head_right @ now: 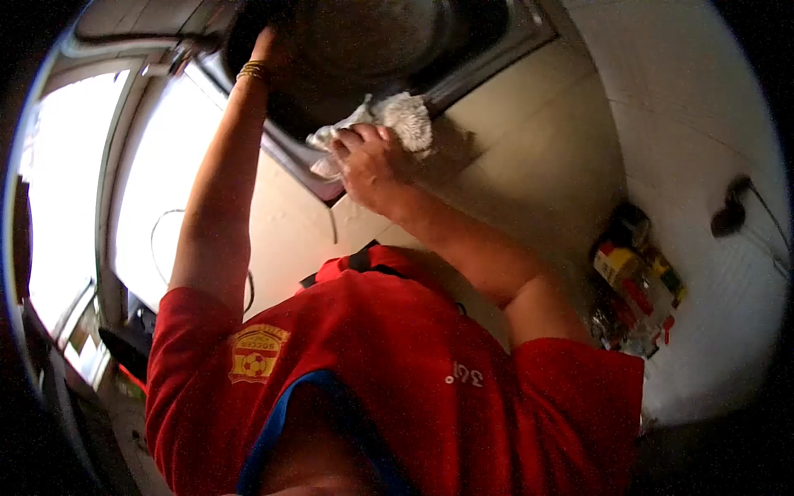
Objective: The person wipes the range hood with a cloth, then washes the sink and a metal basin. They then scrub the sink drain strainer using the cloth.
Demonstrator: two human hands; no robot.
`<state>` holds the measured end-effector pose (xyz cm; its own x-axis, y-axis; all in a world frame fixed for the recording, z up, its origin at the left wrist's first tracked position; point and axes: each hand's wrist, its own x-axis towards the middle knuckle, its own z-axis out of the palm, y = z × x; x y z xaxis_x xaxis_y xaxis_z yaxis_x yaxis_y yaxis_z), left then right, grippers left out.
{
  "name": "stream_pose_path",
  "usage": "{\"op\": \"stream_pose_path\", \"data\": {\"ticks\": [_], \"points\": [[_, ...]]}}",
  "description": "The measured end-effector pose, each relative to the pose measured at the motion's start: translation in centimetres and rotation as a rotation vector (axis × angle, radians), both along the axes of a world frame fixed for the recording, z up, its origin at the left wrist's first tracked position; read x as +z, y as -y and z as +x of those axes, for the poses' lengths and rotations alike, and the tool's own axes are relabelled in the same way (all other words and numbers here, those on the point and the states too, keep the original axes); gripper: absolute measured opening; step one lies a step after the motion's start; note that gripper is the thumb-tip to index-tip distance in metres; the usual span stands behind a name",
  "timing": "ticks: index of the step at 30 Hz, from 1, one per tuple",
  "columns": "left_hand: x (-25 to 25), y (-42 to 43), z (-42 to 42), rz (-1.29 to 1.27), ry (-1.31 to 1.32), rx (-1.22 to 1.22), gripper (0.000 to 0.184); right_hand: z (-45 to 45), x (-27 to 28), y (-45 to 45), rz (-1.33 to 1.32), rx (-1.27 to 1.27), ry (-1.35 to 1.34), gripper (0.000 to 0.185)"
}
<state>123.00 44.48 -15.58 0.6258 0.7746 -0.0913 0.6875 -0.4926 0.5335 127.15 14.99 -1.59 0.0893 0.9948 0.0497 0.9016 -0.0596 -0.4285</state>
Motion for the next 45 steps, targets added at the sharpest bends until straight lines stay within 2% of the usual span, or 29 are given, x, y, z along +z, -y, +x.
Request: {"op": "stream_pose_path", "data": {"ticks": [1,3,4,6,8,10,12,15,17,20,21,22,24,25,27,28,30,32,34,36,38,39,40,42,43,44,45], "points": [[2.1,-0.2,-0.7,0.156,0.079,0.011,0.034,-0.4,0.4,-0.3,-0.025,0.018,-0.066,0.043],[7.6,0.6,-3.5,0.024,0.341,0.033,0.035,-2.2,0.1,-1.1,-0.067,0.024,-0.145,0.045],[12.4,3.4,-5.6,-0.286,0.835,0.188,0.035,-3.6,-0.3,-1.8,-0.051,0.002,-0.152,0.047],[15.7,4.8,-10.4,-0.244,0.823,0.318,0.033,-6.5,-1.4,-4.7,-0.026,-0.120,-0.226,0.051],[17.9,6.7,-14.1,-0.119,0.787,0.470,0.031,-7.8,-1.3,-8.4,-0.032,-0.121,-0.202,0.054],[18.5,8.5,-16.9,-0.015,0.674,0.595,0.028,-7.8,-2.8,-13.1,0.059,-0.130,-0.317,0.054],[18.1,10.2,-18.4,-0.033,0.630,0.703,0.025,-8.2,-3.3,-17.0,0.092,-0.154,-0.285,0.052],[17.0,12.3,-18.4,-0.252,0.694,0.749,0.024,-7.2,-4.4,-21.5,0.170,-0.153,-0.213,0.056],[17.3,13.3,-17.5,-0.345,0.701,0.711,0.022,-6.3,-7.2,-22.9,0.473,-0.198,-0.323,0.056],[17.4,14.5,-16.9,-0.395,0.685,0.636,0.020,-5.7,-6.8,-21.9,0.439,-0.177,-0.438,0.048],[17.5,14.9,-16.7,-0.417,0.709,0.629,0.019,-6.1,-6.4,-21.2,0.358,-0.211,-0.479,0.035],[18.1,15.0,-16.6,-0.443,0.723,0.625,0.018,-6.1,-5.1,-19.8,0.426,-0.111,-0.377,0.034],[17.9,15.3,-16.9,-0.500,0.725,0.619,0.017,-5.6,-5.2,-19.2,0.514,-0.008,-0.425,0.034],[18.0,15.3,-17.0,-0.511,0.698,0.622,0.017,-5.3,-5.4,-19.9,0.522,-0.009,-0.406,0.034],[18.0,15.2,-17.1,-0.533,0.725,0.624,0.016,-5.2,-5.4,-21.9,0.545,-0.103,-0.565,0.036],[17.9,15.1,-17.2,-0.549,0.736,0.631,0.016,-4.6,-5.5,-22.7,0.556,-0.111,-0.548,0.036],[18.5,14.7,-17.0,-0.485,0.667,0.600,0.017,-3.7,-5.9,-23.6,0.516,-0.017,-0.257,0.028],[17.7,14.6,-17.3,-0.433,0.675,0.560,0.017,-2.1,-6.2,-23.7,0.600,0.114,-0.184,0.017],[17.6,14.2,-17.1,-0.434,0.615,0.575,0.018,-0.5,-3.4,-23.7,0.529,0.152,-0.317,0.017],[17.7,13.6,-16.7,-0.423,0.565,0.597,0.017,1.0,-4.6,-25.0,0.570,0.110,-0.399,0.024],[17.1,13.4,-16.3,-0.411,0.599,0.610,0.017,3.9,-7.4,-28.9,0.235,-0.308,-1.262,0.030],[16.9,13.3,-16.0,-0.389,0.575,0.594,0.018,6.0,-4.1,-28.7,0.382,-0.242,-1.300,0.033],[16.3,13.0,-16.1,-0.374,0.512,0.557,0.018,7.3,-3.4,-29.3,0.402,-0.261,-1.295,0.033],[16.7,12.6,-14.4,-0.433,0.557,0.532,0.020,10.5,-3.2,-30.2,0.173,-0.037,-0.407,0.028],[16.8,12.4,-13.8,-0.446,0.560,0.533,0.020,12.2,-3.0,-30.5,-0.042,-0.002,-0.505,0.043],[16.8,12.0,-13.1,-0.454,0.563,0.535,0.021,14.4,-5.0,-31.2,-0.055,-0.011,-0.503,0.043],[17.7,11.8,-12.0,-0.446,0.549,0.548,0.022,16.6,-8.7,-32.1,-0.029,-0.104,-0.882,0.046]]}}
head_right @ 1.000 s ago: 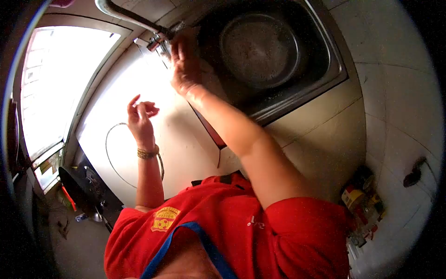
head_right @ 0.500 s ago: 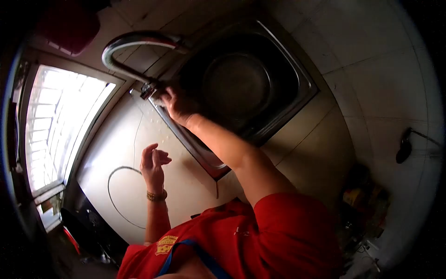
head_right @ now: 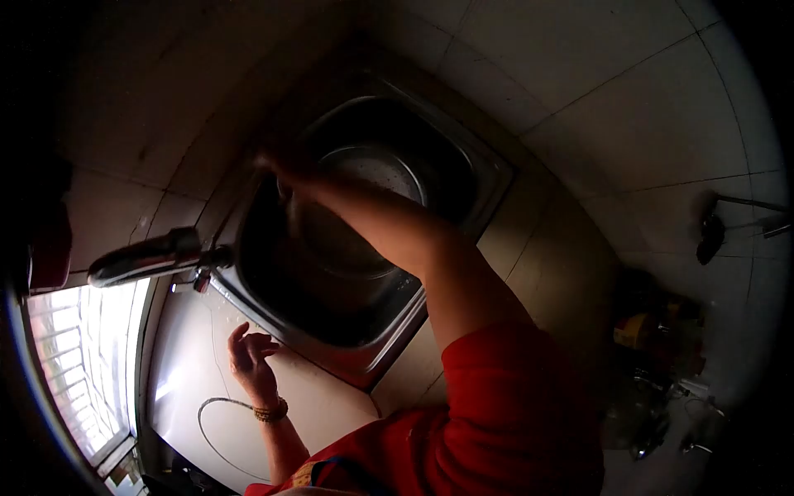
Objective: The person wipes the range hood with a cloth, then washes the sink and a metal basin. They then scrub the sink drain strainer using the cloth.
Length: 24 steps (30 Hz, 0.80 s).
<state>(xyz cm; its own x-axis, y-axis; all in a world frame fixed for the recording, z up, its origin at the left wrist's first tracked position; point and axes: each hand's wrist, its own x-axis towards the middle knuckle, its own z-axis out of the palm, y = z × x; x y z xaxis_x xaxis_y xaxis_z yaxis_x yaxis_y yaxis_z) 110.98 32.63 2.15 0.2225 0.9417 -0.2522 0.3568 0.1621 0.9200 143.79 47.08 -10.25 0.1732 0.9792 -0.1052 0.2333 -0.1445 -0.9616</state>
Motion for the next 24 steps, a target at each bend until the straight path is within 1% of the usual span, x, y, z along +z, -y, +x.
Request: {"op": "stream_pose_path", "data": {"ticks": [1,3,5,7,8,10,11,13,14,16,17,18,19,20,21,22,24], "points": [[0.4,0.0,0.7,0.075,-0.038,-0.020,0.021,2.1,-3.6,-0.9,0.013,-0.107,-0.379,0.049],[0.5,0.0,1.3,0.120,-0.028,-0.039,0.021,5.1,-2.2,-1.6,-0.093,-0.225,-0.555,0.049],[0.5,0.0,1.4,0.117,-0.040,-0.047,0.021,7.8,4.0,0.9,-0.108,-0.258,-0.246,0.040],[0.5,0.2,1.7,0.111,-0.046,-0.047,0.021,10.6,4.3,2.8,0.005,-0.274,-0.146,0.037],[0.5,0.1,1.6,0.117,-0.052,-0.052,0.021,11.8,5.0,2.9,0.147,-0.211,0.291,0.034],[0.6,0.2,1.5,0.124,-0.058,-0.054,0.021,12.3,5.7,3.4,0.073,-0.230,0.425,0.031],[0.7,0.2,1.4,0.099,-0.034,-0.046,0.020,12.0,7.2,3.8,0.034,-0.237,0.491,0.030],[0.9,0.2,1.1,0.080,0.007,-0.023,0.020,13.1,6.9,4.0,0.085,-0.347,0.206,0.028],[1.1,0.2,0.8,0.094,-0.015,-0.031,0.020,13.6,6.4,4.5,0.087,-0.340,0.217,0.028],[1.4,0.3,0.2,0.107,-0.023,-0.035,0.020,14.8,4.2,6.0,0.276,-0.267,1.186,0.027],[1.6,0.4,-0.2,0.102,-0.017,-0.031,0.020,15.5,3.0,6.8,0.281,-0.260,1.196,0.027],[1.7,0.4,-0.8,0.094,-0.009,-0.025,0.020,16.2,1.8,7.6,0.191,-0.259,1.184,0.026],[1.9,0.5,-1.5,0.098,0.007,-0.017,0.020,16.5,2.2,8.5,0.107,-0.262,1.174,0.025],[1.9,0.6,-2.2,0.112,0.042,-0.005,0.020,15.7,4.7,10.0,0.105,-0.252,1.182,0.025],[2.0,0.8,-2.9,0.123,0.075,0.007,0.020,14.0,9.1,11.8,-0.142,-0.188,1.186,0.024],[2.0,0.9,-3.6,0.122,0.087,0.015,0.021,12.7,11.5,13.7,-0.397,-0.120,1.173,0.024],[1.9,1.1,-4.6,0.104,0.102,0.023,0.021,13.1,10.4,17.8,-0.375,-0.176,1.092,0.023]]}}
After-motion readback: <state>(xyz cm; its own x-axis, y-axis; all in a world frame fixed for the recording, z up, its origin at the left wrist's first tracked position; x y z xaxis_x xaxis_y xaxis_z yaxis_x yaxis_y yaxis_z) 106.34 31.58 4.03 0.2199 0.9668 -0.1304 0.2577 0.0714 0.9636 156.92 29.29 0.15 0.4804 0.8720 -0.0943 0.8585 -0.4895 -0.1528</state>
